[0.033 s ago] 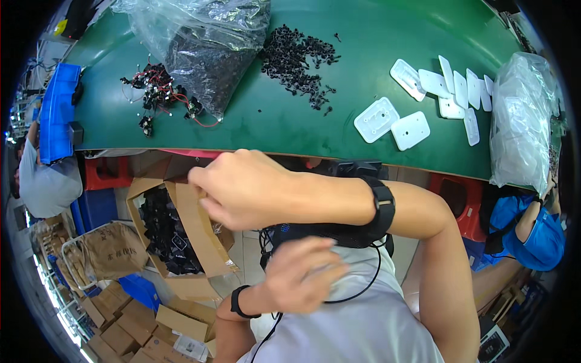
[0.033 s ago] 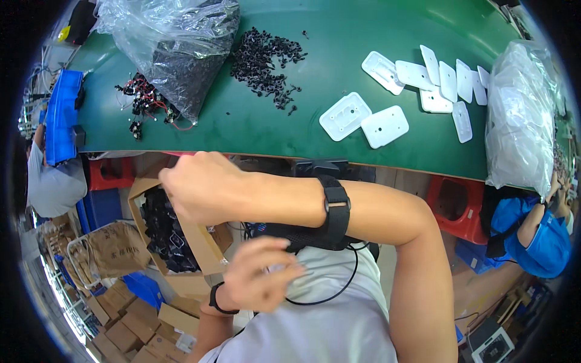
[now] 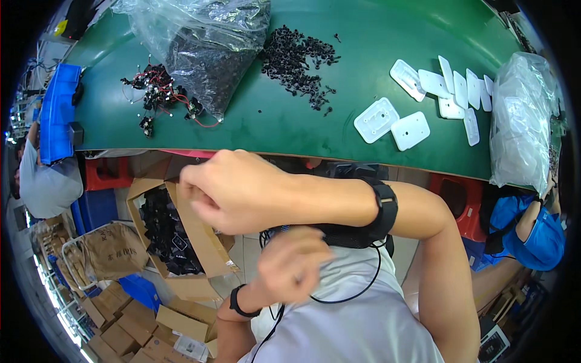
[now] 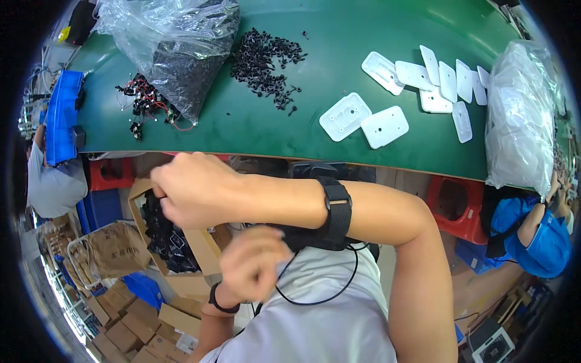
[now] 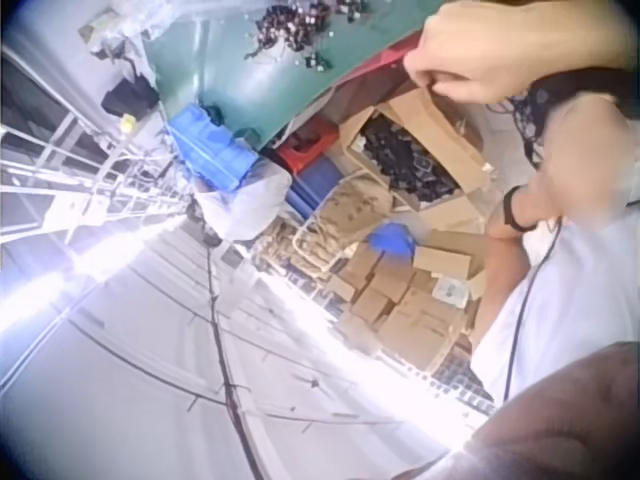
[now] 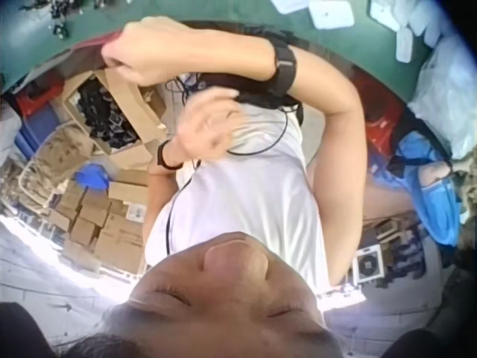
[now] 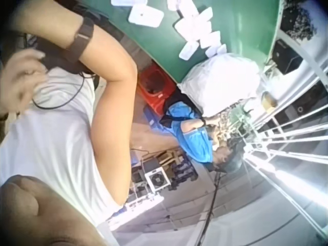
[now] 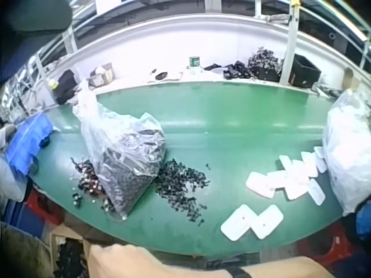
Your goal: Assembling small electronic components into plastic housings at a factory production line.
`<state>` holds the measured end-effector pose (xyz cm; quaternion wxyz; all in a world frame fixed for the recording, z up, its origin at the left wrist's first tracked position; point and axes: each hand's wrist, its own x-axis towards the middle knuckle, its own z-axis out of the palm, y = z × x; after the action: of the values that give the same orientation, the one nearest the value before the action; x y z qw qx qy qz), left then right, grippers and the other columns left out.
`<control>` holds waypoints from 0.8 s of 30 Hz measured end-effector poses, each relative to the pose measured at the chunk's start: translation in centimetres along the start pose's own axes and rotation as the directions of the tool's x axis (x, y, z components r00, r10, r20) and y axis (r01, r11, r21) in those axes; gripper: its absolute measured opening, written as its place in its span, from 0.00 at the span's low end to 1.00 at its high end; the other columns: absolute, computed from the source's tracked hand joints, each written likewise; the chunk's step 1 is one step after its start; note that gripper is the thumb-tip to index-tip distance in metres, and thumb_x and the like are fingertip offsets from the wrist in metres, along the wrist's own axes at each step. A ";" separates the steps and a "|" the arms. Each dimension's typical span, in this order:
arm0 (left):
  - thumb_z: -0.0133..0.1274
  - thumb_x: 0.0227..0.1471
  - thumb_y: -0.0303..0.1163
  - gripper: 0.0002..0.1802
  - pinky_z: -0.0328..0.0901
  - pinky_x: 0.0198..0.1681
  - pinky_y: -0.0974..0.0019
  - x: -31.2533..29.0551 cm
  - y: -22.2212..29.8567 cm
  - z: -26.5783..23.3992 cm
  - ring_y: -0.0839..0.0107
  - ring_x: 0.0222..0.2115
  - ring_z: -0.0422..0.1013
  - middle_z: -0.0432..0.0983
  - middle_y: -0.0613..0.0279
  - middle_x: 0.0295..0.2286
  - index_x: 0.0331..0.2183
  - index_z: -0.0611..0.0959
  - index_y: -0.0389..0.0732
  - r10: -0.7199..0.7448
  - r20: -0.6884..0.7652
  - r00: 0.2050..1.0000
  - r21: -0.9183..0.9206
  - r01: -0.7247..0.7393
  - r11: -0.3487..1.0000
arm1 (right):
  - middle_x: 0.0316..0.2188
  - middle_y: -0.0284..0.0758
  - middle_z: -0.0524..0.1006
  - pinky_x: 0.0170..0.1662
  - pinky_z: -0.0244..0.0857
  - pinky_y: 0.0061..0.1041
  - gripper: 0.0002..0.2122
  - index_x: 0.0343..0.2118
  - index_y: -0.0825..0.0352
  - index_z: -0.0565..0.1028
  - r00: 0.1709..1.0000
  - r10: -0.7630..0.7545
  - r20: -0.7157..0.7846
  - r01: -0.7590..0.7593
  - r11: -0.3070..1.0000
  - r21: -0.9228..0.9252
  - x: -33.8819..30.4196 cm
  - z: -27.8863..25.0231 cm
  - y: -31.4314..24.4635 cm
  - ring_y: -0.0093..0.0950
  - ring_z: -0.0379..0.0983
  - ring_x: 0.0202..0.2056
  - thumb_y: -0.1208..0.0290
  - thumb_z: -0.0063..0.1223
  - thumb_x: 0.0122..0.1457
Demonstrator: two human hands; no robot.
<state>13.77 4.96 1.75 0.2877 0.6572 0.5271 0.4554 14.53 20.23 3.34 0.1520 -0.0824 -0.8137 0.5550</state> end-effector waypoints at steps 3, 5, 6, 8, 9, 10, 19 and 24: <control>0.62 0.39 0.23 0.26 0.64 0.51 0.55 1.2 -3.1 0.0 0.53 0.48 0.69 0.73 0.51 0.44 0.45 0.77 0.37 -0.287 -0.136 0.948 -0.205 0.256 0.945 | 0.22 0.37 0.78 0.27 0.67 0.25 0.10 0.34 0.71 0.74 1.000 -0.012 -0.015 0.017 0.895 0.446 1.2 -1.0 -2.7 0.26 0.76 0.25 0.71 0.48 0.53; 0.66 0.40 0.32 0.42 0.60 0.55 0.52 3.5 -4.8 0.3 0.49 0.53 0.63 0.62 0.44 0.54 0.55 0.64 0.38 -0.198 -0.072 0.978 -0.535 0.130 0.835 | 0.21 0.35 0.78 0.25 0.67 0.24 0.08 0.31 0.71 0.75 0.984 0.126 0.129 -0.171 0.435 0.884 2.3 -0.9 -4.5 0.26 0.74 0.22 0.71 0.50 0.52; 0.66 0.40 0.37 0.52 0.59 0.56 0.49 4.3 -5.7 0.7 0.46 0.54 0.61 0.56 0.40 0.57 0.60 0.54 0.38 -0.119 0.019 0.993 -0.696 0.099 0.711 | 0.21 0.35 0.78 0.25 0.67 0.24 0.08 0.31 0.71 0.75 0.984 0.121 0.129 -0.169 0.440 0.882 2.4 -0.9 -4.9 0.26 0.74 0.22 0.71 0.50 0.52; 0.68 0.39 0.38 0.54 0.59 0.56 0.49 5.4 -7.8 1.2 0.47 0.55 0.60 0.55 0.41 0.57 0.61 0.54 0.39 0.016 0.069 0.997 -0.755 0.042 0.655 | 0.22 0.31 0.76 0.23 0.62 0.20 0.09 0.32 0.70 0.75 0.981 0.106 0.160 -0.172 0.114 0.978 3.2 -0.5 -5.5 0.21 0.71 0.22 0.70 0.49 0.54; 0.69 0.38 0.39 0.56 0.59 0.56 0.49 5.3 -8.3 0.8 0.48 0.56 0.59 0.54 0.41 0.58 0.62 0.53 0.40 0.153 0.114 0.982 -0.813 0.003 0.583 | 0.23 0.32 0.75 0.22 0.62 0.19 0.10 0.34 0.71 0.74 0.980 0.078 0.181 -0.187 0.074 0.980 3.5 -0.4 -6.1 0.21 0.72 0.23 0.70 0.49 0.53; 0.69 0.38 0.39 0.56 0.59 0.56 0.49 4.6 -8.8 0.5 0.48 0.56 0.59 0.54 0.41 0.58 0.62 0.53 0.40 0.148 0.110 0.983 -0.806 0.001 0.592 | 0.23 0.32 0.75 0.22 0.62 0.19 0.10 0.34 0.71 0.74 0.980 0.067 0.186 -0.191 0.072 0.979 3.8 -0.6 -6.0 0.21 0.72 0.23 0.70 0.49 0.53; 0.66 0.41 0.23 0.33 0.62 0.49 0.67 4.1 -0.9 2.1 0.73 0.44 0.66 0.66 0.57 0.41 0.45 0.63 0.36 -0.393 -0.025 0.919 -0.740 0.247 0.626 | 0.20 0.35 0.75 0.24 0.66 0.27 0.08 0.32 0.68 0.73 0.674 -0.230 -0.702 0.265 0.962 -0.060 6.8 -6.6 -0.6 0.29 0.73 0.21 0.76 0.48 0.47; 0.67 0.41 0.22 0.34 0.65 0.44 0.69 4.9 0.7 3.5 0.72 0.43 0.65 0.63 0.54 0.42 0.44 0.61 0.37 -0.288 -0.158 0.944 -0.664 0.115 0.739 | 0.17 0.33 0.72 0.24 0.65 0.31 0.07 0.24 0.63 0.70 0.440 -0.772 -0.459 0.285 0.604 -0.744 9.0 -4.2 0.9 0.33 0.72 0.23 0.72 0.53 0.40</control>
<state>17.42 9.79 2.33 0.4754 0.3931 0.4381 0.6539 7.42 27.00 5.35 0.6162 -0.0686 -0.7759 0.1165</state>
